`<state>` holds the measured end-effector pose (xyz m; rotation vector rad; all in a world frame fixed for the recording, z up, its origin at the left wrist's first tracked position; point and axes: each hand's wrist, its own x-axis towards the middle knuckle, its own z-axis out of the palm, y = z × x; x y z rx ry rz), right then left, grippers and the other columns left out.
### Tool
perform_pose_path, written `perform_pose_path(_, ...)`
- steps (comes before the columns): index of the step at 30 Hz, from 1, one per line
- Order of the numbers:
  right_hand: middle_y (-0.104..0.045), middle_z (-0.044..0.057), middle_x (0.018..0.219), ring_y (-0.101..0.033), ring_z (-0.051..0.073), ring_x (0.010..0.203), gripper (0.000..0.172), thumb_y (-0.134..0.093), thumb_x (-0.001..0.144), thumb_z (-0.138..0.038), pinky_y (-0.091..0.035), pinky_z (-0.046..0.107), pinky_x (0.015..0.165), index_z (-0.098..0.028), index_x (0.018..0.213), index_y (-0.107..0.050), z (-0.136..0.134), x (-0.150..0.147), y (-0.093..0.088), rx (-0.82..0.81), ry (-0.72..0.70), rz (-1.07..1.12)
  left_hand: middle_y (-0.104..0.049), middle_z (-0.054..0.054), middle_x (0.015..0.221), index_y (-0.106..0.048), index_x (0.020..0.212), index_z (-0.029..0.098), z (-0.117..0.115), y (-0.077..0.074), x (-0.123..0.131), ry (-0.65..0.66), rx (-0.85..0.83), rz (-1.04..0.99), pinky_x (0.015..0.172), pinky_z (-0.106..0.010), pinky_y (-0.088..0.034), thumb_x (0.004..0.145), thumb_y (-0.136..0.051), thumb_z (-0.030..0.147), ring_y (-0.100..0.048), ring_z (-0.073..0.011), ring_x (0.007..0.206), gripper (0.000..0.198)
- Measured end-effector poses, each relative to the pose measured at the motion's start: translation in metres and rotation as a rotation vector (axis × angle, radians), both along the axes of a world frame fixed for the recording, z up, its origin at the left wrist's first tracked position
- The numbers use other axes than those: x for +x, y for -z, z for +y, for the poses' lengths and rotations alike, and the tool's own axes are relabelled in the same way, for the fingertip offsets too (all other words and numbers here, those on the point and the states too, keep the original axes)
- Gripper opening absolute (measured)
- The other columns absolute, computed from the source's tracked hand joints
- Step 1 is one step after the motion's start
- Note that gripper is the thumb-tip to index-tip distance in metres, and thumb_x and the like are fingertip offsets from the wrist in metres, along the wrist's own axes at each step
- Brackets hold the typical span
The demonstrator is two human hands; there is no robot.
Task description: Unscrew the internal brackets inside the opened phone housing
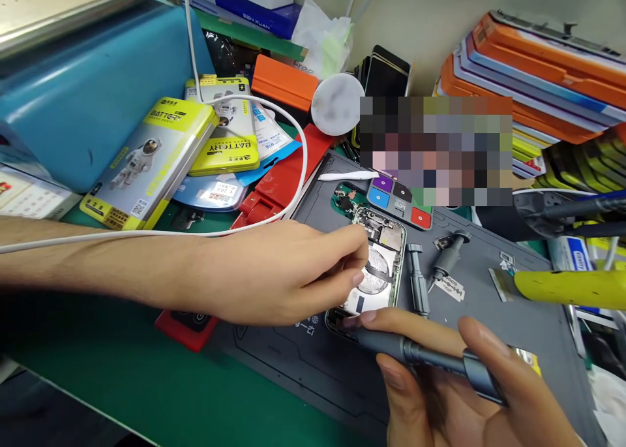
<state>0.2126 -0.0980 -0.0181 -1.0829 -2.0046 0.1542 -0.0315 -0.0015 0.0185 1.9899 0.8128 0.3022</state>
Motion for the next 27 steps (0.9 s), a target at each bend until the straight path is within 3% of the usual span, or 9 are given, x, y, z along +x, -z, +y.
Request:
perform_pose_path(2,-0.086,0.01,0.111,-0.087,0.019,0.091,0.048,-0.072,0.094,0.005,-0.074,0.028,0.091,-0.009,0.139,-0.069,0.002,-0.001,-0.002,-0.035,-0.065,-0.019,-0.059,0.008,0.075,-0.052,0.107,0.024,0.0,0.001,0.0,0.009,0.014,0.012,0.059,-0.026,-0.035,0.115,-0.052,0.028,-0.055,-0.0126,0.06,0.009)
perform_pose_path(4,-0.087,0.009,0.109,-0.087,0.019,0.095,0.062,-0.067,0.094,0.009,-0.074,0.027,0.09,-0.008,0.153,-0.061,0.004,-0.004,-0.004,-0.056,-0.102,0.002,-0.063,0.006,0.08,-0.054,0.107,0.024,0.001,0.002,0.0,0.013,0.027,0.035,0.061,-0.027,-0.036,0.116,-0.052,0.03,-0.059,-0.0142,0.066,0.011)
perform_pose_path(7,-0.087,0.005,0.107,-0.086,0.016,0.089,0.079,-0.067,0.092,0.01,-0.073,0.025,0.085,-0.014,0.165,-0.05,0.005,-0.01,-0.003,-0.03,-0.086,0.066,-0.069,0.003,0.089,-0.059,0.105,0.023,0.002,0.004,0.0,0.023,0.036,0.041,0.064,-0.027,-0.039,0.116,-0.054,0.03,-0.064,-0.0159,0.075,0.013)
perform_pose_path(12,-0.087,0.004,0.108,-0.085,0.017,0.086,0.078,-0.07,0.089,0.01,-0.073,0.03,0.086,-0.021,0.159,-0.058,0.0,-0.014,0.001,-0.067,-0.03,0.188,-0.072,0.001,0.101,-0.065,0.104,0.021,0.002,0.008,0.0,0.044,0.083,-0.021,0.073,-0.025,-0.045,0.113,-0.06,0.021,-0.068,-0.0152,0.086,0.01)
perform_pose_path(23,-0.086,0.006,0.114,-0.086,0.018,0.095,0.078,-0.071,0.086,0.011,-0.073,0.031,0.09,-0.014,0.158,-0.055,0.004,-0.007,0.007,-0.02,-0.121,0.182,-0.072,0.0,0.114,-0.075,0.106,0.022,0.0,0.014,0.0,0.059,0.111,-0.05,0.081,-0.025,-0.049,0.111,-0.062,0.017,-0.072,-0.0153,0.095,0.014)
perform_pose_path(27,-0.085,0.007,0.114,-0.085,0.016,0.093,0.074,-0.073,0.085,0.012,-0.073,0.026,0.085,-0.013,0.153,-0.059,0.002,-0.006,0.006,0.02,-0.13,0.142,-0.072,0.001,0.113,-0.075,0.106,0.023,-0.001,0.014,0.0,0.048,0.117,-0.054,0.08,-0.025,-0.049,0.11,-0.063,0.016,-0.072,-0.0152,0.093,0.014)
